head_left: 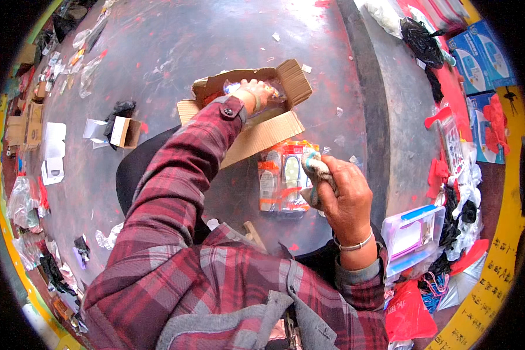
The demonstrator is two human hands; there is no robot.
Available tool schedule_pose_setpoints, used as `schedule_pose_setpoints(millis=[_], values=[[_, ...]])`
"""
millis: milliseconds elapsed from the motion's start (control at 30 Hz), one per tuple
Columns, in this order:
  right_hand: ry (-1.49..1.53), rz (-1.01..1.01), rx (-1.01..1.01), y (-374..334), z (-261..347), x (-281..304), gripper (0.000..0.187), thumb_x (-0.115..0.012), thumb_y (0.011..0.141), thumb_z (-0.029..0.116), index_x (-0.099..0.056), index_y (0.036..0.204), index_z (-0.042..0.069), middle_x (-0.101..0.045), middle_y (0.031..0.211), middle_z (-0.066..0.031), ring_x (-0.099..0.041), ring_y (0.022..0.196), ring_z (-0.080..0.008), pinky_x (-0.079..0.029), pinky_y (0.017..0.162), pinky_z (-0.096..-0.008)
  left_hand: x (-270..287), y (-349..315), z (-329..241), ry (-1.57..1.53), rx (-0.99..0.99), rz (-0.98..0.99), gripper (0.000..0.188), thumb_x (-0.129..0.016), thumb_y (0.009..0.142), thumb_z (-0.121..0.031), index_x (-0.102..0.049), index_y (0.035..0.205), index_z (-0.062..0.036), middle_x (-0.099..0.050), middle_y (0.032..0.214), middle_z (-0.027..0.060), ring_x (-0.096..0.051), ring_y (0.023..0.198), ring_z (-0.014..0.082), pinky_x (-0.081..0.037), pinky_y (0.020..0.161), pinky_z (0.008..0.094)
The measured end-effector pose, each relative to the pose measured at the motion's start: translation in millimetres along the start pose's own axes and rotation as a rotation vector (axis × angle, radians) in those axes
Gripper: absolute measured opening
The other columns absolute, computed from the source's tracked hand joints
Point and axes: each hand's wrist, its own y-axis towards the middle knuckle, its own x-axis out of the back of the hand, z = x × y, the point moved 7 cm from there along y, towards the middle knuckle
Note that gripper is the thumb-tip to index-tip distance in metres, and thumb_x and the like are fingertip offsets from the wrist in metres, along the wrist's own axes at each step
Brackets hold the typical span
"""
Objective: The person sits on the floor and packs white shoe insoles into orange plastic packaging. They use a small cloth to wipe the insoles before placing them into the bags and arranging them inside a cardboard box.
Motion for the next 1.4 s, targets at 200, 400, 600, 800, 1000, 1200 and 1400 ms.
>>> schedule_pose_setpoints(millis=[200,400,600,800,1000,1200,1400], values=[[0.000,0.032,-0.038,-1,-2,-2,0.036,-0.060,0.069,0.004,-0.059,0.105,0.005,-0.061,0.094,-0.0160,-0.059,0.087,-0.0326,-0.047,0.078,-0.0386,-98,42,33,-0.250,0.098,-0.145,0.063,-0.056,0.077,-0.016,-0.036,0.134,-0.0308,-0.032,0.140,0.0141,-0.032,0.128,0.0354,-0.028,0.103,0.0486],[0.023,0.033,-0.065,-2,-7,0,0.034,-0.059,0.070,0.004,-0.059,0.103,0.004,-0.061,0.094,-0.0168,-0.059,0.087,-0.0325,-0.047,0.078,-0.0377,-134,59,33,-0.303,0.180,-0.012,0.059,-0.047,0.083,-0.023,-0.029,0.138,-0.0343,-0.032,0.139,0.0190,-0.038,0.123,0.0399,-0.035,0.100,0.0486],[0.636,-0.118,-0.442,-17,-50,18,0.027,-0.057,0.081,0.005,-0.060,0.107,0.000,-0.062,0.101,-0.0091,-0.059,0.091,-0.0172,-0.046,0.081,-0.0279,-76,38,9,-0.252,0.233,0.005,0.079,-0.057,0.074,-0.013,-0.018,0.142,-0.0280,-0.021,0.146,0.0169,-0.020,0.135,0.0362,-0.024,0.107,0.0473],[1.340,-0.625,-0.585,-40,-92,60,0.037,-0.054,0.087,0.022,-0.052,0.115,-0.002,-0.062,0.105,-0.0141,-0.061,0.096,-0.0280,-0.050,0.086,-0.0404,4,-45,-75,-0.614,-0.201,-0.878,0.016,-0.052,0.078,-0.017,-0.061,0.086,-0.0070,-0.062,0.086,0.0145,-0.058,0.084,0.0326,-0.047,0.075,0.0415],[1.813,-0.693,-0.585,-60,-115,67,0.027,-0.056,0.085,0.017,-0.058,0.106,0.001,-0.064,0.103,-0.0135,-0.063,0.092,-0.0264,-0.050,0.084,-0.0393,-187,-44,-168,-0.917,0.145,-0.100,0.033,-0.058,0.075,-0.029,-0.062,0.095,-0.0032,-0.063,0.089,0.0228,-0.062,0.084,0.0346,-0.048,0.074,0.0411],[1.885,-0.698,-0.679,-79,-118,69,0.033,-0.055,0.084,0.022,-0.057,0.109,0.001,-0.063,0.105,-0.0147,-0.062,0.093,-0.0288,-0.051,0.084,-0.0431,-229,-85,-183,-1.114,0.631,0.101,0.066,-0.076,0.064,-0.038,-0.051,0.114,-0.0022,-0.058,0.111,0.0186,-0.059,0.095,0.0325,-0.049,0.078,0.0404],[1.952,-0.643,-0.702,-81,-108,76,0.037,-0.054,0.084,0.023,-0.055,0.112,0.000,-0.062,0.107,-0.0169,-0.062,0.096,-0.0312,-0.051,0.084,-0.0465,-279,-53,-196,-0.983,0.697,0.271,0.089,-0.077,0.065,-0.029,-0.025,0.130,0.0019,-0.041,0.131,0.0223,-0.047,0.117,0.0318,-0.041,0.096,0.0378]])
